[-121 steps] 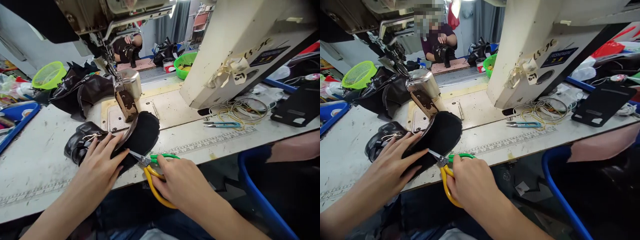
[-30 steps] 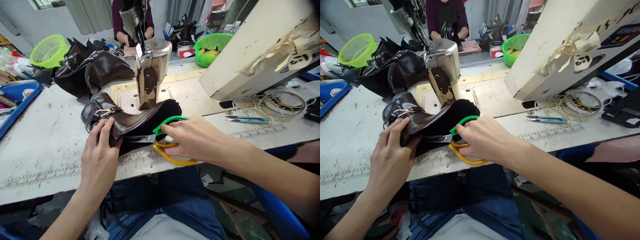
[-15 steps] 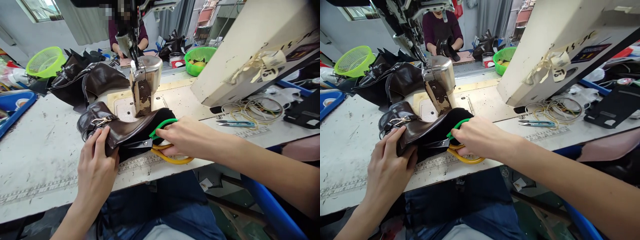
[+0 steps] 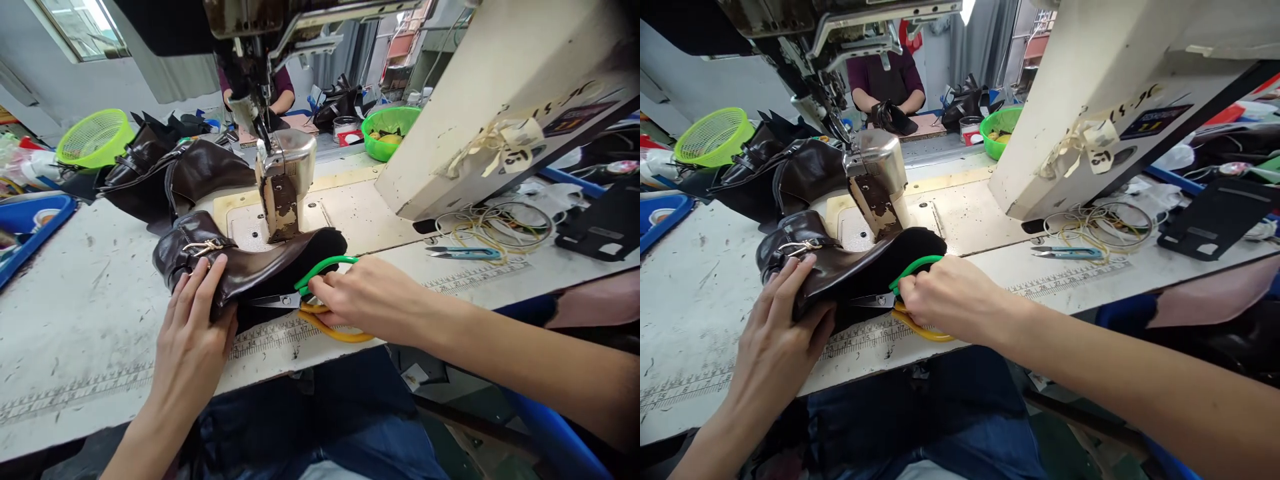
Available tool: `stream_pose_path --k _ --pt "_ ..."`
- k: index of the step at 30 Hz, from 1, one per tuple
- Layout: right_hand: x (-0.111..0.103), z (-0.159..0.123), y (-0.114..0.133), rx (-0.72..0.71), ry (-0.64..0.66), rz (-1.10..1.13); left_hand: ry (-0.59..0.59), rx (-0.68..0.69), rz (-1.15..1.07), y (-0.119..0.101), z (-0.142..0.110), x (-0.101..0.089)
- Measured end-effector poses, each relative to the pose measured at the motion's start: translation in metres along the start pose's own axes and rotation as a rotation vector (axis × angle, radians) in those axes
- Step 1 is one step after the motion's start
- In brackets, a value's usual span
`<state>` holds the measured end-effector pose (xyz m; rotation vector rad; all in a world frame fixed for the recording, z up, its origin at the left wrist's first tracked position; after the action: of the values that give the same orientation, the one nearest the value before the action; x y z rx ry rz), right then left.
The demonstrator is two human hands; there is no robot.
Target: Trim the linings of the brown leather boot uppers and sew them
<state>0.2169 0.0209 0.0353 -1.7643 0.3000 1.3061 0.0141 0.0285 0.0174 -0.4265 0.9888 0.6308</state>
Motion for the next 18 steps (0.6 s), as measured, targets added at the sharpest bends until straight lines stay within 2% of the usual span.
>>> stream_pose_path --k 6,9,15,18 --pt "0.002 -0.003 -0.004 0.091 -0.01 0.153 -0.019 0.022 -0.025 0.002 -0.004 -0.004" --pt "0.0 0.001 -0.001 0.105 0.025 0.162 -0.023 0.014 -0.01 0.002 -0.005 -0.004" --pt "0.0 0.003 0.009 0.095 -0.007 0.126 -0.04 -0.004 0.019 0.003 -0.001 -0.009" --pt "0.002 -0.006 0.014 0.185 0.015 0.236 -0.083 -0.04 0.017 0.001 0.006 -0.015"
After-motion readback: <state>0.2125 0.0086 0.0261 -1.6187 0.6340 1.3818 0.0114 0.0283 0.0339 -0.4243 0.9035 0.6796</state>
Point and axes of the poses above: each hand's wrist, its own z-axis towards the middle knuckle, its own x-axis out of the palm, y = z × x, the point moved 5 cm from there along z, towards the middle knuckle, and after that the axes turned 15 degrees about -z, right-handed, at the moved point
